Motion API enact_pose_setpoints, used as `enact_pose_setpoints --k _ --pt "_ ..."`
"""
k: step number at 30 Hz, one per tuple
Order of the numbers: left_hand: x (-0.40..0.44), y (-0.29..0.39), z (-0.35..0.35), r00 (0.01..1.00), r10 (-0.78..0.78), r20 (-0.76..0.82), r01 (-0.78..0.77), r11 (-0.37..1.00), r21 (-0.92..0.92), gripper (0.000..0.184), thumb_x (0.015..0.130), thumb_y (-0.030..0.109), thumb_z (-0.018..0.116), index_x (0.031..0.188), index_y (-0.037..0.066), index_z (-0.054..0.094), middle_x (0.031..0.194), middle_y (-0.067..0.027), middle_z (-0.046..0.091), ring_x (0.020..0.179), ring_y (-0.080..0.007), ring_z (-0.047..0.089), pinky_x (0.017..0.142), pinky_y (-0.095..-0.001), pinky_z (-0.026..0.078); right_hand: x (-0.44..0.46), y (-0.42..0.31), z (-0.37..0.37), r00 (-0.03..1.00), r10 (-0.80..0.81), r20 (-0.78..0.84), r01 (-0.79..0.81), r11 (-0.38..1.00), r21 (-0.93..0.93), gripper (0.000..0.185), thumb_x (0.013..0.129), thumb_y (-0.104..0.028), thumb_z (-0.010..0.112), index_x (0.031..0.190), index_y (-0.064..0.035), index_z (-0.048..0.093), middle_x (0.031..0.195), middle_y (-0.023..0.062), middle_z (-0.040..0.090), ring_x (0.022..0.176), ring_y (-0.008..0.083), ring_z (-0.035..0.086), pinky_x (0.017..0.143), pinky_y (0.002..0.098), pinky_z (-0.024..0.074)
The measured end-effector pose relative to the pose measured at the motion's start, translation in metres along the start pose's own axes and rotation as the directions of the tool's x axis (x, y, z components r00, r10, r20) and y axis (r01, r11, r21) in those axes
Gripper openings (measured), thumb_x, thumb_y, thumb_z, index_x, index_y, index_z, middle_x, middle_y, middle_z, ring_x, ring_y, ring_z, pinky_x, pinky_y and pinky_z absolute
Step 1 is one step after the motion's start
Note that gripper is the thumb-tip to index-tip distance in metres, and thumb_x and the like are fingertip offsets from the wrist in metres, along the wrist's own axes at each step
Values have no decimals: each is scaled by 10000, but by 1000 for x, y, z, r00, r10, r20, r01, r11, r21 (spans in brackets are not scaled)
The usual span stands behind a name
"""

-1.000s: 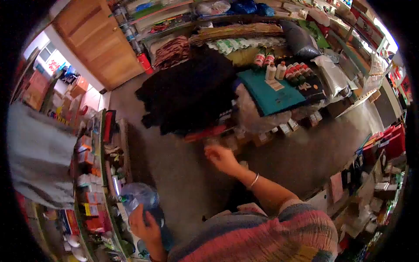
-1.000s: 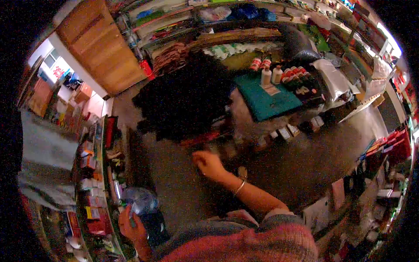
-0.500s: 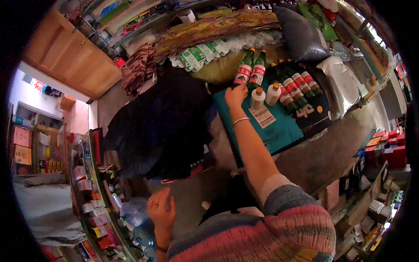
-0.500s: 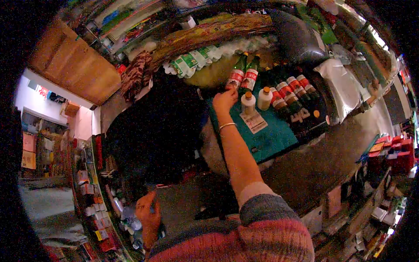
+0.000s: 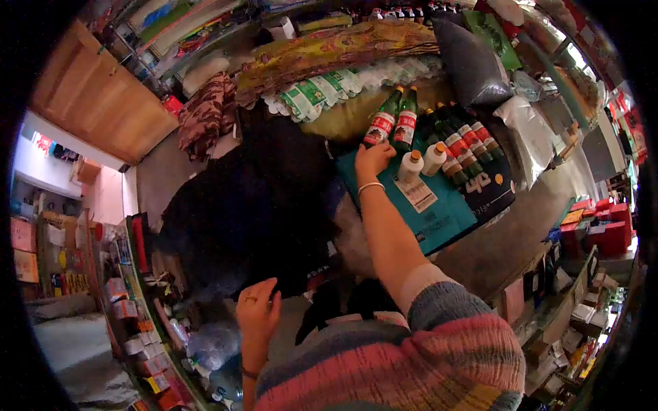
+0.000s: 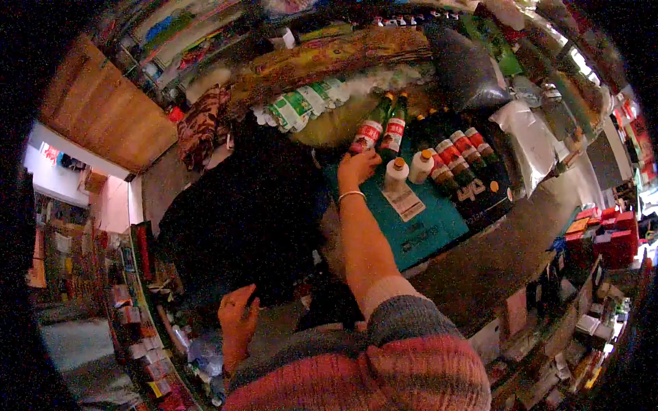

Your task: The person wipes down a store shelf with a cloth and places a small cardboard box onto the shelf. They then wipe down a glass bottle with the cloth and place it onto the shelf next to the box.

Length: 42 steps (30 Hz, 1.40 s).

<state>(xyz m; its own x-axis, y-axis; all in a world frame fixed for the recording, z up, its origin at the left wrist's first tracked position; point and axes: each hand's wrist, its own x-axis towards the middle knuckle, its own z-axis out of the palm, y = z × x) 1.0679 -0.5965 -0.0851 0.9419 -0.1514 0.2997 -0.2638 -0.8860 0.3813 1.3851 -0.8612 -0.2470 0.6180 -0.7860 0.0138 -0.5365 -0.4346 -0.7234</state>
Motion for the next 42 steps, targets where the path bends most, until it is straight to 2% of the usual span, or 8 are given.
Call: enact_pose_setpoints --k 6,19,24,27,33,36,40,42 --pt "-18 -50 -20 998 -45 33 46 999 -16 282 732 68 674 1011 73 640 962 -78 652 858 -271 609 769 -377 477 4 -32 15 964 249 92 -230 956 -184 1057 634 -380 776 1399 12 160 1278 242 374 1099 405 486 943 466 416" --pt "-62 -94 -28 982 -160 103 167 984 -67 278 765 93 653 1043 87 641 957 -96 651 887 -276 614 796 -382 468 35 -33 48 869 461 180 -457 887 -69 1118 606 -394 779 1411 -2 109 1388 314 272 1233 450 368 1032 493 325" --pt "-53 -87 -21 992 -88 92 96 991 -90 264 775 97 646 1037 77 640 967 -100 645 882 -283 607 796 -381 465 23 -15 31 809 260 527 -540 682 493 542 650 -280 728 1110 -34 583 1224 124 520 1130 303 486 920 489 411" --pt "-44 -83 -20 997 -45 63 52 992 -112 261 772 92 649 1032 73 640 964 -98 644 872 -285 605 793 -382 466 62 42 80 692 60 719 -649 490 583 351 710 -179 673 1028 -41 619 1118 97 566 1046 256 532 869 466 446" --pt "-26 -74 -16 999 -8 36 15 982 -189 269 769 80 651 1038 71 641 962 -101 644 870 -294 603 789 -378 470 -39 12 -30 674 -283 682 -631 259 731 339 776 -122 607 1108 -59 570 1075 69 599 937 214 555 801 311 445" --pt "-12 -69 -1 999 -36 -2 33 946 -324 307 764 86 663 1069 67 632 982 -111 642 890 -298 603 790 -371 470 -80 19 -64 657 -399 640 -535 351 768 489 728 -100 647 1188 -60 485 1049 61 600 920 191 560 788 297 453" --pt "33 -59 21 989 -145 -30 99 799 -594 458 744 112 719 1163 12 565 1061 -124 630 959 -255 608 849 -353 466 -155 2 -127 449 -491 746 -323 690 648 689 663 -81 698 1269 -57 370 1069 65 580 966 190 553 843 313 448" --pt "59 -53 42 946 -322 45 214 513 -832 492 747 116 727 1182 -3 532 1056 -111 628 955 -232 607 848 -349 473 -200 -12 -147 365 -532 764 -203 756 623 749 644 -86 720 1294 -50 349 1078 66 569 1005 198 545 890 332 435"
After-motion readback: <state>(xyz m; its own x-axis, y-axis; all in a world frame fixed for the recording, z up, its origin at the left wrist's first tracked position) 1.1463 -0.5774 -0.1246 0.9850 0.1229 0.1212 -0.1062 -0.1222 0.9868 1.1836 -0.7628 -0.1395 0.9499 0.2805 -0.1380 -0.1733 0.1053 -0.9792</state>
